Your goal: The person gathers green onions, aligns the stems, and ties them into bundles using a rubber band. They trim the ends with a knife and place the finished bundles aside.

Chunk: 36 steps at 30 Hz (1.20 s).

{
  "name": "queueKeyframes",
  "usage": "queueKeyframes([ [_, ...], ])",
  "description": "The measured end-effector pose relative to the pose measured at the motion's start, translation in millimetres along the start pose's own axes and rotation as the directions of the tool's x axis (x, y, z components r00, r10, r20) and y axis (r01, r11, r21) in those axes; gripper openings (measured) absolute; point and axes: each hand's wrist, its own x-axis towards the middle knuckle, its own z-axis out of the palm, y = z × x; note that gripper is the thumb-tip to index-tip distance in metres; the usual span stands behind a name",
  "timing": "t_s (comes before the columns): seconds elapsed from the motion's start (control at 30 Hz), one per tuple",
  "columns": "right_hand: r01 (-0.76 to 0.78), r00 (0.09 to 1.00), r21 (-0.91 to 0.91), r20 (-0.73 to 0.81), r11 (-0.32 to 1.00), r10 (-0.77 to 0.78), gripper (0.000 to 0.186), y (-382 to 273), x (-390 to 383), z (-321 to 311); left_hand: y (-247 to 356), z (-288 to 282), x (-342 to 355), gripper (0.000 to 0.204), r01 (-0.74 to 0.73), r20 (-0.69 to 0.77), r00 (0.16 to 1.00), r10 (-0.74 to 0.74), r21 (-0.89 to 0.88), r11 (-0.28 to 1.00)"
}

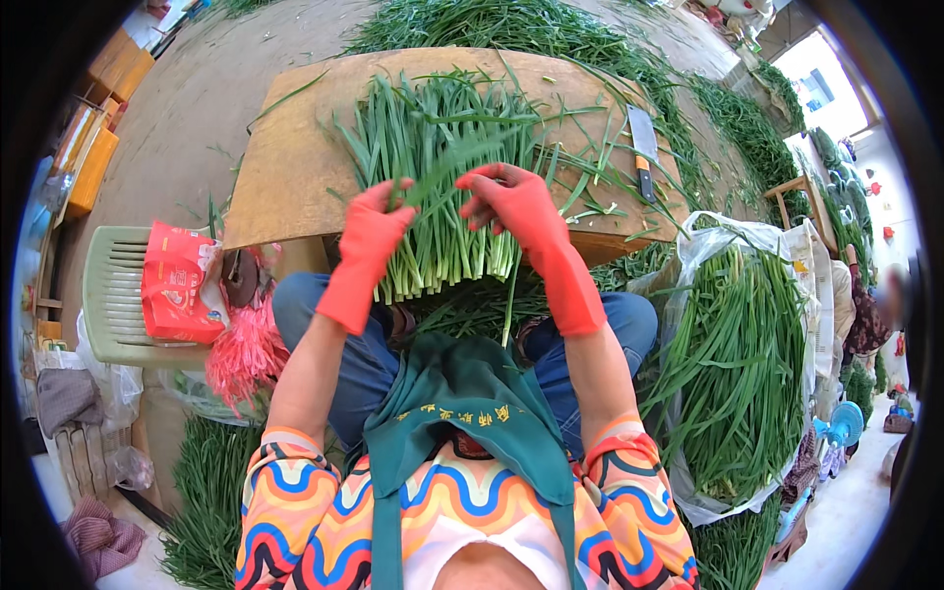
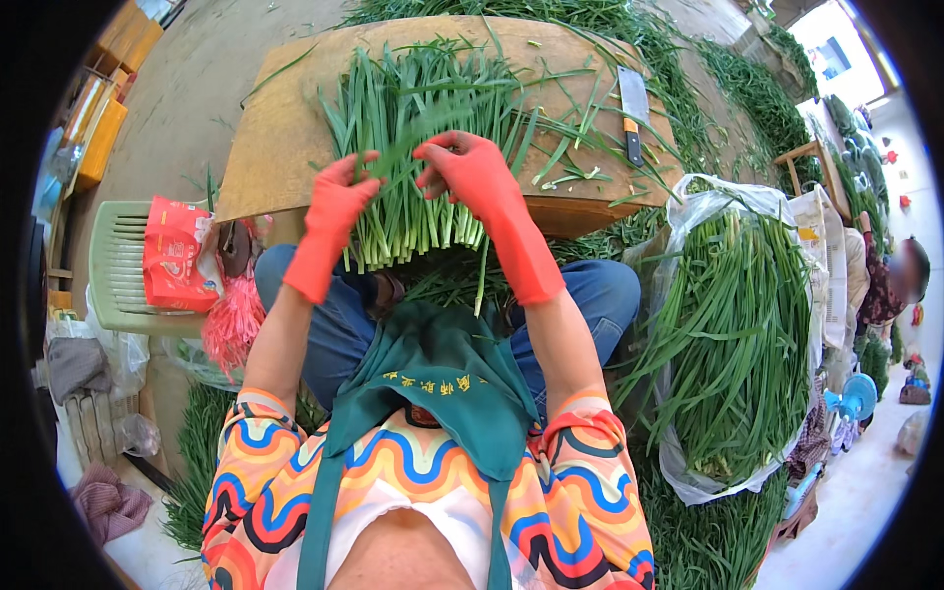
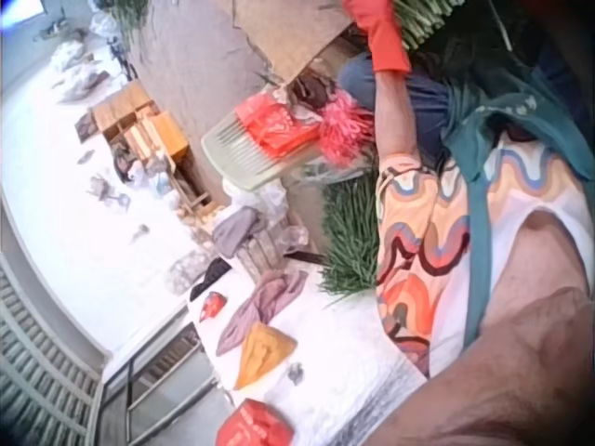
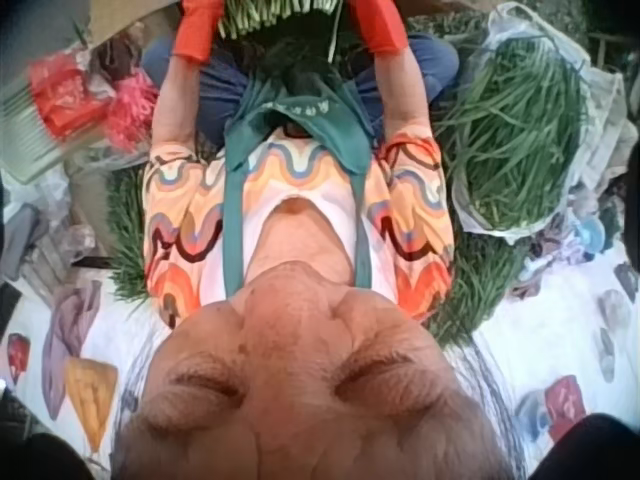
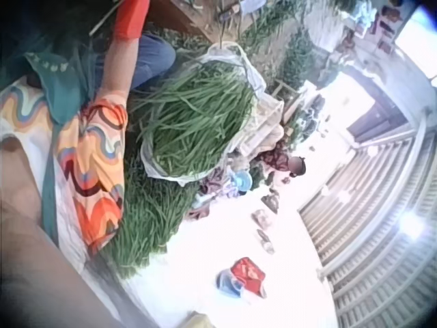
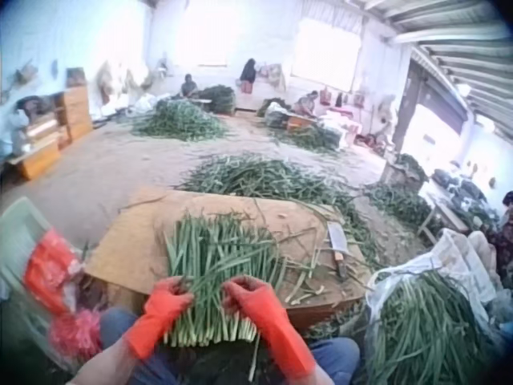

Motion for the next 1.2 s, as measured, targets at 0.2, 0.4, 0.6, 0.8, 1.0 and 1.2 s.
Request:
queueKeyframes([
  [0.2, -0.168, 0.986, -0.348, -0.047, 0.922, 0.162, 0.033, 39.8, -10.2, 2.6, 7.3, 5.5, 8.2, 0.027, 0.216, 0.136, 0.972, -0.191, -0.834, 0.507],
  [0.4, -0.017, 0.969, -0.893, -0.126, 0.45, -0.213, 0.037, 72.5, 27.2, 24.8, -9.3, 26.1, 4.9, 0.033, 0.246, 0.105, 0.952, -0.286, -0.82, 0.517],
  [0.6, 0.06, 0.979, -0.016, -0.194, 0.998, -0.062, 0.019, 59.1, 4.2, 16.9, -7.6, 37.7, -1.8, 0.032, 0.267, 0.134, 0.958, -0.253, -0.738, 0.62],
  [0.8, 0.369, 0.925, -0.142, -0.039, 0.918, -0.378, 0.015, 57.3, -6.2, 26.3, -29.9, 59.0, 16.9, 0.041, 0.281, 0.06, 0.958, -0.281, -0.405, 0.87],
  [1.0, 0.338, 0.928, 0.695, -0.358, 0.634, -0.102, 0.033, 7.5, 14.2, -51.3, -17.1, 55.2, 11.3, 0.036, 0.343, 0.114, 0.934, -0.338, -0.552, 0.76],
  [1.2, -0.085, 0.996, -0.055, -0.001, 0.995, 0.085, 0.034, 30.8, 15.6, -21.3, -5.0, 42.1, 4.3, 0.029, 0.363, 0.207, 0.925, -0.318, -0.726, 0.584],
])
